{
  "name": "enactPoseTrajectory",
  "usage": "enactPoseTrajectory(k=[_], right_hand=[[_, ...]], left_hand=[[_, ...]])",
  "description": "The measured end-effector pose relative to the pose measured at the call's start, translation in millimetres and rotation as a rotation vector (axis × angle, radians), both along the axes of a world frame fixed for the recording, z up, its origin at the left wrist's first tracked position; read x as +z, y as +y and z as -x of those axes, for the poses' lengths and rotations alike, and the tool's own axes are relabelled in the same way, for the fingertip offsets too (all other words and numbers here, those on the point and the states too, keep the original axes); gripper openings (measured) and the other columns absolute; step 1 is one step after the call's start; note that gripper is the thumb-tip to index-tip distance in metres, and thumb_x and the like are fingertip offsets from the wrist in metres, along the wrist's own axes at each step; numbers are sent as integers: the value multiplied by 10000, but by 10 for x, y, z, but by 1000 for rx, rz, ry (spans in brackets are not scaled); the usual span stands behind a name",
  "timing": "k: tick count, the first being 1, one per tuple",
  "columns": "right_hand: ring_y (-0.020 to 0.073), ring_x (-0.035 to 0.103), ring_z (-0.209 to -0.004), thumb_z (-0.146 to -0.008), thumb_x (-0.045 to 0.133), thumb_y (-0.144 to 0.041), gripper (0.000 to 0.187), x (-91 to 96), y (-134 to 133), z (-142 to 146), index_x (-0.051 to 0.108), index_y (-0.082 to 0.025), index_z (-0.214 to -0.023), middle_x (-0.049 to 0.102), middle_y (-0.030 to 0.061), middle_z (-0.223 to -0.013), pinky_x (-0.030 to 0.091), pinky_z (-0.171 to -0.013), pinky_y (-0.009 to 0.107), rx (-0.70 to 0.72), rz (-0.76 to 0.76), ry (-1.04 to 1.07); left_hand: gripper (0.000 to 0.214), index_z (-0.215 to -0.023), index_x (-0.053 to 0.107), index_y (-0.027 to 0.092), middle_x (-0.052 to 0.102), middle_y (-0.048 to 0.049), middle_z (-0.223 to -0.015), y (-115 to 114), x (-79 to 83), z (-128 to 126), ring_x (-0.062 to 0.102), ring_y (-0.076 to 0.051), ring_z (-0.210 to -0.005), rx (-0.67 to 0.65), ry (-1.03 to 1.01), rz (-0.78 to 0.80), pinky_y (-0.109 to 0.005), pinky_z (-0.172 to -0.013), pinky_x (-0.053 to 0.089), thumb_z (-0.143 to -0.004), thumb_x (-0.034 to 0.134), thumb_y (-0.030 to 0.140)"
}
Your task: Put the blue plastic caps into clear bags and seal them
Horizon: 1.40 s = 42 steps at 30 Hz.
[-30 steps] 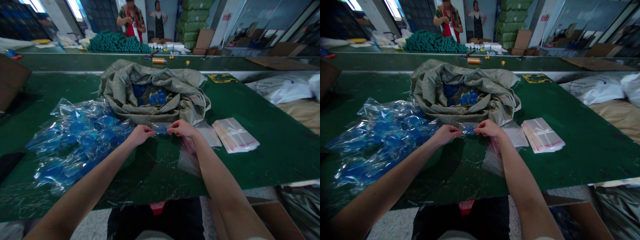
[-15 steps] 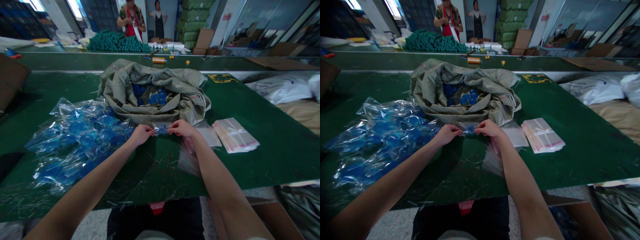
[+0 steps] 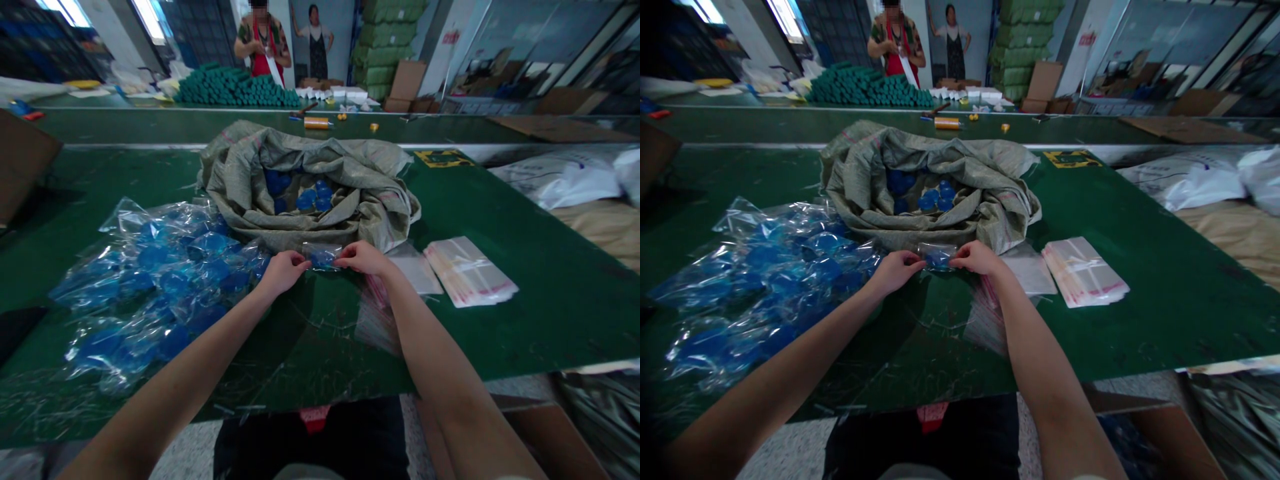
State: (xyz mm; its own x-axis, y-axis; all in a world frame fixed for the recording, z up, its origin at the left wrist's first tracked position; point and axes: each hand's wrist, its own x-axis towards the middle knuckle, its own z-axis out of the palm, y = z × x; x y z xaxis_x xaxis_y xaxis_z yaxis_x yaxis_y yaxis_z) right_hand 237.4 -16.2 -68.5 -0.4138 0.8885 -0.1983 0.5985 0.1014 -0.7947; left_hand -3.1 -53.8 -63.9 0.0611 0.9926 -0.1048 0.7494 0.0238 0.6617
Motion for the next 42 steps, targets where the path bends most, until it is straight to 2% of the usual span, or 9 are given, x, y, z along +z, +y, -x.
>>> enactPoseTrajectory(k=[6, 13, 17, 23, 29, 35, 38, 40, 42], right_hand=[[70, 456, -469, -686, 716, -587, 470, 35, -25, 5, 704, -139, -828, 611, 3, -641, 319, -415, 211, -48, 71, -1], [79, 471, -473, -691, 728, -570, 464, -13, 1, 51, 722, -132, -846, 648, 32, -666, 344, -424, 222, -92, 50, -60], [68, 454, -456, -701, 744, -512, 438, -41, 10, 77, 699, -140, -928, 633, 12, -662, 309, -392, 206, -95, 122, 33], [43, 418, -435, -709, 747, -414, 319, -134, 30, 83, 660, -154, -872, 582, -34, -619, 283, -379, 180, -23, 177, 200], [58, 466, -451, -744, 715, -359, 257, -82, 1, 73, 652, -146, -872, 558, -44, -566, 312, -383, 173, -6, 135, 189], [59, 512, -487, -726, 721, -320, 228, -7, -33, 97, 634, -134, -824, 606, -18, -655, 358, -401, 177, -28, 136, 210], [68, 534, -502, -716, 730, -334, 246, -8, -30, 87, 637, -133, -824, 607, -20, -648, 362, -410, 180, -7, 145, 235], [68, 538, -507, -714, 739, -358, 270, -12, -28, 75, 640, -132, -823, 610, -17, -645, 359, -416, 178, 11, 150, 251], [69, 542, -508, -704, 751, -377, 294, -9, -29, 66, 641, -133, -827, 621, -13, -656, 357, -420, 178, 14, 157, 262]], left_hand=[[289, -967, 743, 155, 745, -61, -906, 10, 14, 9, 650, -182, -788, -19, -3, 21, -265, -708, 447, -871, 580, 374], [291, -901, 757, 152, 739, -69, -830, 36, 4, -31, 629, -175, -698, 34, 23, -6, -271, -671, 443, -860, 595, 390], [313, -909, 747, 144, 734, -78, -843, 57, -22, -17, 626, -181, -707, 23, 8, -10, -278, -672, 440, -848, 606, 417], [252, -875, 728, 155, 716, -49, -824, 105, -116, 5, 613, -172, -715, -39, -134, 20, -272, -659, 430, -819, 635, 382], [198, -828, 687, 157, 695, -35, -817, 112, -167, 0, 588, -156, -705, -23, -183, -4, -274, -675, 425, -817, 633, 348], [162, -878, 649, 158, 702, -55, -910, 141, -243, 8, 630, -169, -830, 79, -288, -27, -278, -777, 470, -789, 674, 291], [225, -963, 625, 142, 711, -76, -957, 164, -287, -12, 647, -172, -865, 131, -364, 1, -293, -815, 481, -771, 694, 236], [279, -1024, 614, 126, 718, -88, -968, 170, -296, -21, 657, -169, -873, 124, -464, 45, -293, -823, 488, -761, 690, 183], [272, -1035, 634, 123, 722, -80, -961, 156, -272, -21, 660, -160, -865, 55, -551, 75, -278, -813, 491, -767, 669, 155]])
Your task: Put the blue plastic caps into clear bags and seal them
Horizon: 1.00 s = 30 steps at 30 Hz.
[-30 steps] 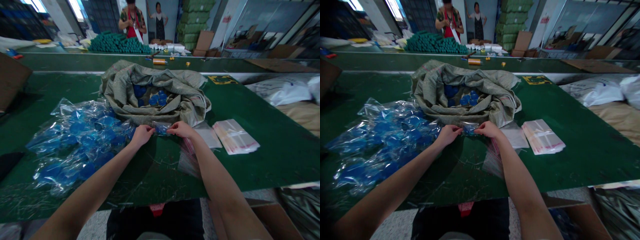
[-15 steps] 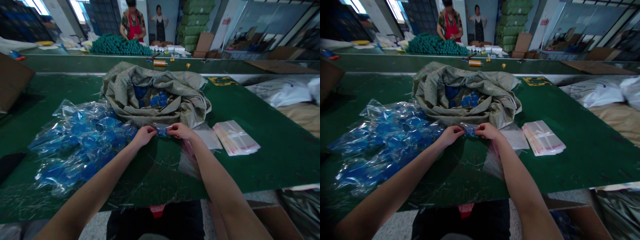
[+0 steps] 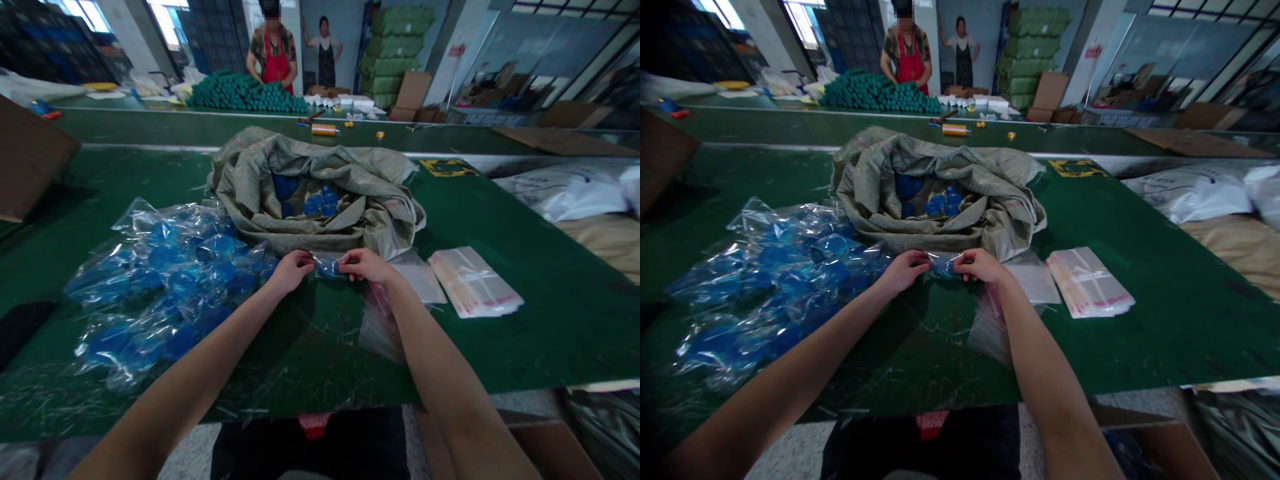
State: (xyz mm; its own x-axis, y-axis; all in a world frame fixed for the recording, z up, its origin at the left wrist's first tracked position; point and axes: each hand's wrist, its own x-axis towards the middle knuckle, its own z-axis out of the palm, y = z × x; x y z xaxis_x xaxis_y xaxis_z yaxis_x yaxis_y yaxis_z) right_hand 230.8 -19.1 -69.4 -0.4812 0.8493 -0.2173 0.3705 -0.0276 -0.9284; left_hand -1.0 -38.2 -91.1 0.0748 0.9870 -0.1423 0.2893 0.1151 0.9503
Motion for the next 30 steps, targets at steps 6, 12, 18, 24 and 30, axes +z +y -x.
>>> enactPoseTrajectory(k=[6, 12, 18, 24, 30], right_hand=[[50, 449, -415, -710, 742, -414, 335, 16, -1, -12, 642, -135, -864, 582, -39, -531, 290, -397, 179, -72, 10, 36], [54, 401, -395, -672, 752, -438, 381, 1, 21, -22, 672, -126, -875, 530, -55, -456, 252, -409, 195, -159, -10, 90], [50, 376, -399, -600, 795, -446, 392, 0, 17, 11, 679, -133, -806, 515, -62, -471, 234, -422, 207, -234, -55, 166], [47, 371, -372, -628, 796, -443, 346, 24, -20, 18, 676, -149, -766, 504, -65, -442, 219, -407, 204, -133, -60, 237], [69, 425, -432, -614, 797, -469, 387, 67, -23, 94, 736, -163, -842, 685, 23, -660, 282, -405, 221, -299, -81, 301]], left_hand=[[242, -1018, 717, 153, 672, -9, -707, -120, 185, 14, 525, -97, -531, -62, 63, 61, -235, -543, 417, -823, 632, 269], [302, -1078, 666, 187, 631, 14, -738, -178, 209, -4, 358, -40, -391, -57, -62, 92, -212, -375, 235, -819, 645, 340], [219, -886, 650, 163, 582, 34, -651, -186, 218, -29, 383, -44, -390, 46, -76, 42, -210, -381, 260, -761, 691, 338], [203, -795, 646, 155, 538, 47, -570, -184, 375, 29, 412, -74, -429, -13, -7, -45, -220, -435, 318, -746, 677, 350], [210, -859, 682, 172, 710, -52, -908, -427, 920, 592, 646, -188, -804, 19, 572, -431, -284, -733, 496, -838, 579, 353]])
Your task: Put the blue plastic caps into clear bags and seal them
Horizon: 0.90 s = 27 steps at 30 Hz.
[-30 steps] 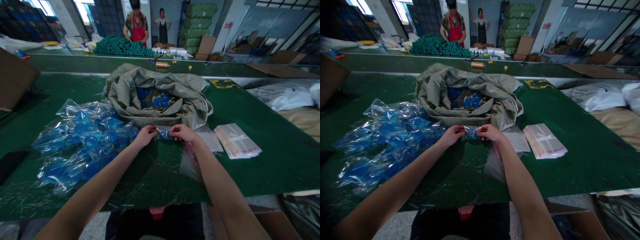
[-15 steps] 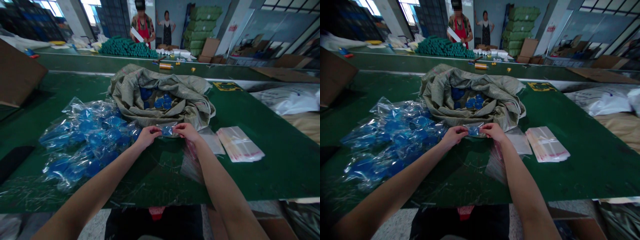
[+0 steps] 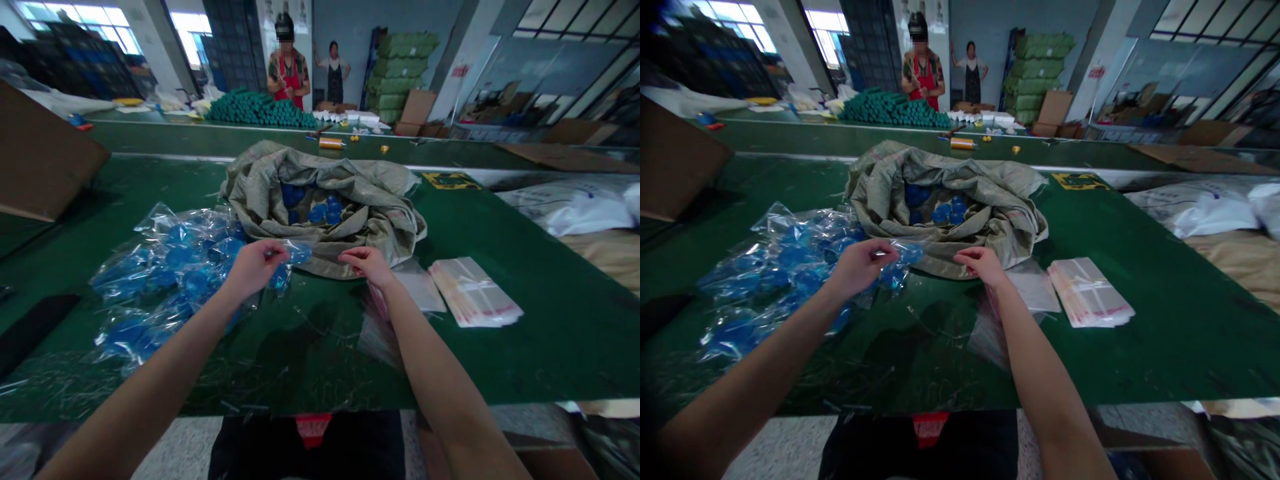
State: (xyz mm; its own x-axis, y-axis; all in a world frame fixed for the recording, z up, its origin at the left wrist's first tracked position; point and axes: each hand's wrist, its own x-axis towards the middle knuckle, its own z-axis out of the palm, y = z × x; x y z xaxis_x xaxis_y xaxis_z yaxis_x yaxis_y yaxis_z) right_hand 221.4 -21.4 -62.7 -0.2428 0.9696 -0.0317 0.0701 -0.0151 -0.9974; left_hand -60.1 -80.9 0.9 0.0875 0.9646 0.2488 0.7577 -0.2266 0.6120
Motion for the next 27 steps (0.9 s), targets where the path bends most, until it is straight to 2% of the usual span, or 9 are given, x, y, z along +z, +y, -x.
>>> enactPoseTrajectory(k=[2, 4, 6, 9, 13, 17, 20, 24, 27], right_hand=[[64, 398, -418, -632, 770, -488, 360, 46, 5, 5, 731, -161, -779, 697, 32, -686, 272, -405, 234, -87, -49, 2], [72, 390, -404, -677, 730, -492, 341, 134, 0, -6, 727, -158, -747, 663, 16, -611, 276, -415, 243, -121, -126, -71], [93, 411, -402, -727, 689, -493, 338, 269, -19, -28, 725, -158, -747, 582, -14, -493, 301, -436, 251, -154, -220, -185], [122, 487, -457, -801, 630, -490, 342, 534, -57, -75, 705, -163, -737, 577, -10, -487, 361, -493, 257, -234, -423, -315], [112, 505, -492, -845, 604, -497, 412, 867, -28, -155, 604, -179, -582, 588, 3, -516, 396, -546, 253, -344, -699, -419], [88, 360, -355, -885, 439, -655, 559, 968, 186, -218, 494, -211, -551, 426, -43, -412, 304, -407, 239, -531, -690, -44], [80, 277, -319, -883, 361, -710, 601, 875, 344, -296, 422, -226, -531, 348, -64, -390, 232, -359, 234, -641, -625, 116], [97, 405, -385, -897, 447, -629, 565, 707, 266, -516, 520, -198, -540, 463, -28, -428, 305, -422, 241, -320, -560, -305], [103, 460, -462, -918, 487, -538, 491, 629, 9, -737, 563, -186, -585, 527, -21, -496, 342, -503, 245, -94, -569, -684]], left_hand=[[228, -949, 668, 186, 679, -82, -1083, -143, 109, 205, 656, -219, -867, 72, 355, -96, -316, -741, 499, -895, 497, 328], [248, -1006, 650, 193, 632, -107, -1189, -261, 127, 339, 668, -226, -778, 88, 692, 4, -330, -646, 494, -916, 431, 268], [266, -1043, 634, 178, 598, -141, -1237, -330, 86, 389, 677, -240, -728, 56, 887, 111, -334, -573, 483, -910, 408, 224], [312, -1128, 611, 167, 596, -160, -1235, -353, 26, 332, 690, -282, -778, 15, 937, 117, -362, -578, 504, -920, 413, 288], [399, -1228, 597, 205, 626, -129, -1232, -222, 8, 75, 690, -277, -879, -20, 828, 29, -359, -696, 534, -928, 423, 403], [352, -1100, 681, 206, 699, -103, -1109, 288, -54, -301, 672, -259, -982, -136, 633, 5, -356, -869, 516, -926, 439, 393], [315, -1094, 699, 206, 707, -103, -1121, 929, -116, -522, 656, -241, -1045, -30, 488, 84, -328, -920, 494, -908, 484, 342], [330, -1129, 683, 132, 692, -189, -1132, 1764, -208, -610, 662, -278, -1034, 96, 456, 142, -353, -874, 507, -895, 524, 302], [403, -1129, 678, 119, 693, -191, -1125, 2182, -325, -601, 656, -285, -1040, 113, 453, 200, -343, -874, 499, -841, 637, 397]])
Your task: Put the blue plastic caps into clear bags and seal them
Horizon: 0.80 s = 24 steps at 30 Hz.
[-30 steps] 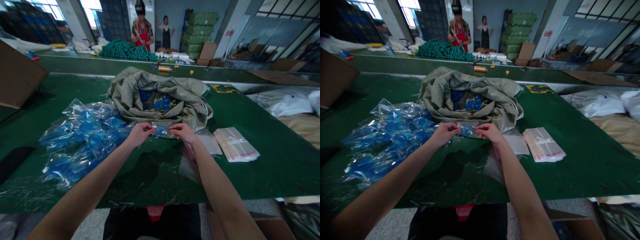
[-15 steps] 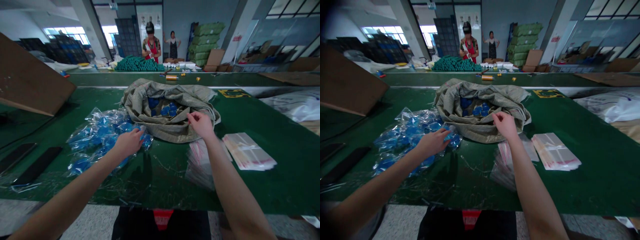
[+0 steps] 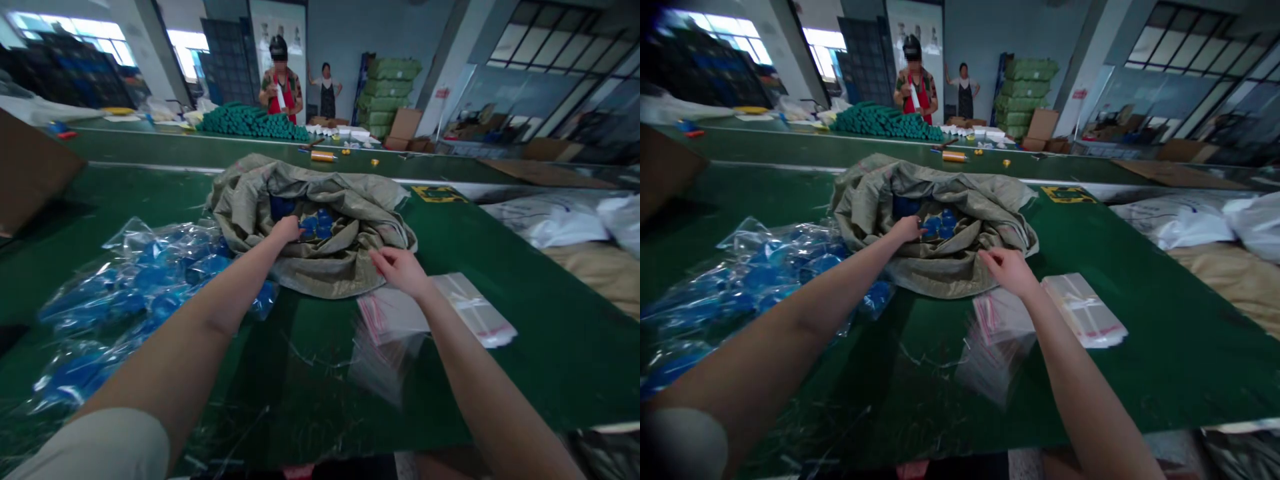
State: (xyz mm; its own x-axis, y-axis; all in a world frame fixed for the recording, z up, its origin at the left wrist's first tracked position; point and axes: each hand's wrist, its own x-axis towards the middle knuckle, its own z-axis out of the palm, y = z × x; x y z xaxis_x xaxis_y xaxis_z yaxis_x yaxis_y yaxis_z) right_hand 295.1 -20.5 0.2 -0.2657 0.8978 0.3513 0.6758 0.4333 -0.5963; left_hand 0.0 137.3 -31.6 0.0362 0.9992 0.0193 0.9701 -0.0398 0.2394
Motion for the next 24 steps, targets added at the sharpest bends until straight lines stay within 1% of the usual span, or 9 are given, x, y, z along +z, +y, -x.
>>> enactPoseTrajectory(k=[4, 8, 11, 13, 15, 17, 20, 22, 24], right_hand=[[136, 557, -584, -902, 567, -410, 287, -138, -347, -275, 669, -180, -762, 653, 15, -662, 381, -567, 255, -32, 108, -318], [218, 647, -856, -894, 591, -330, 232, -427, -555, -455, 706, -136, -950, 711, 121, -964, 477, -791, 318, -79, 138, -487], [272, 613, -1047, -918, 549, -319, 260, -653, -622, -512, 712, -128, -989, 667, 171, -1136, 448, -956, 400, -110, 61, -555], [281, 601, -1073, -928, 529, -297, 254, -753, -645, -524, 722, -139, -978, 663, 169, -1155, 435, -986, 431, -110, 11, -568], [274, 612, -1034, -933, 515, -269, 249, -801, -666, -525, 731, -146, -951, 681, 158, -1117, 446, -973, 429, -107, -22, -552], [268, 622, -985, -935, 499, -246, 254, -810, -694, -525, 733, -148, -918, 698, 151, -1063, 463, -942, 421, -113, -42, -526], [269, 623, -969, -941, 458, -211, 269, -780, -756, -541, 719, -147, -920, 708, 150, -1010, 467, -923, 419, -112, -67, -507], [266, 622, -970, -947, 436, -206, 273, -731, -803, -563, 701, -144, -935, 706, 153, -997, 466, -919, 414, -126, -113, -478], [258, 626, -942, -952, 436, -235, 260, -647, -847, -563, 681, -151, -937, 701, 147, -971, 478, -891, 405, -156, -185, -403]], left_hand=[[455, -1019, 706, 74, 704, -180, -1061, 273, -124, -18, 648, -250, -979, -13, 12, 70, -317, -851, 477, -758, 736, 446], [606, -1122, 659, 36, 659, -199, -1141, 173, 9, -68, 603, -267, -1044, 30, -3, -57, -383, -882, 437, -840, 596, 568], [648, -1136, 668, 90, 675, -166, -1119, -267, 219, -121, 579, -251, -1079, -51, -93, -229, -361, -897, 415, -882, 463, 650], [558, -1088, 689, 150, 701, -111, -1034, -715, 283, -163, 608, -216, -988, -270, -193, -280, -327, -882, 438, -882, 479, 624], [514, -1077, 685, 166, 702, -78, -1019, -1196, 223, -193, 632, -207, -929, -549, -241, -219, -320, -856, 474, -868, 511, 602], [489, -1135, 671, 176, 681, -92, -1125, -1611, 57, -193, 635, -230, -1014, -691, -178, -136, -331, -911, 476, -859, 553, 563], [481, -1275, 601, 211, 602, -105, -1307, -1974, -229, -139, 651, -257, -1039, -645, -20, -66, -356, -905, 500, -873, 570, 474], [489, -1316, 571, 204, 577, -118, -1342, -2051, -340, -92, 662, -275, -1028, -588, 41, -32, -378, -890, 515, -885, 558, 434], [523, -1333, 557, 190, 570, -133, -1351, -2058, -360, -57, 656, -292, -1054, -548, 44, -19, -388, -900, 517, -866, 587, 424]])
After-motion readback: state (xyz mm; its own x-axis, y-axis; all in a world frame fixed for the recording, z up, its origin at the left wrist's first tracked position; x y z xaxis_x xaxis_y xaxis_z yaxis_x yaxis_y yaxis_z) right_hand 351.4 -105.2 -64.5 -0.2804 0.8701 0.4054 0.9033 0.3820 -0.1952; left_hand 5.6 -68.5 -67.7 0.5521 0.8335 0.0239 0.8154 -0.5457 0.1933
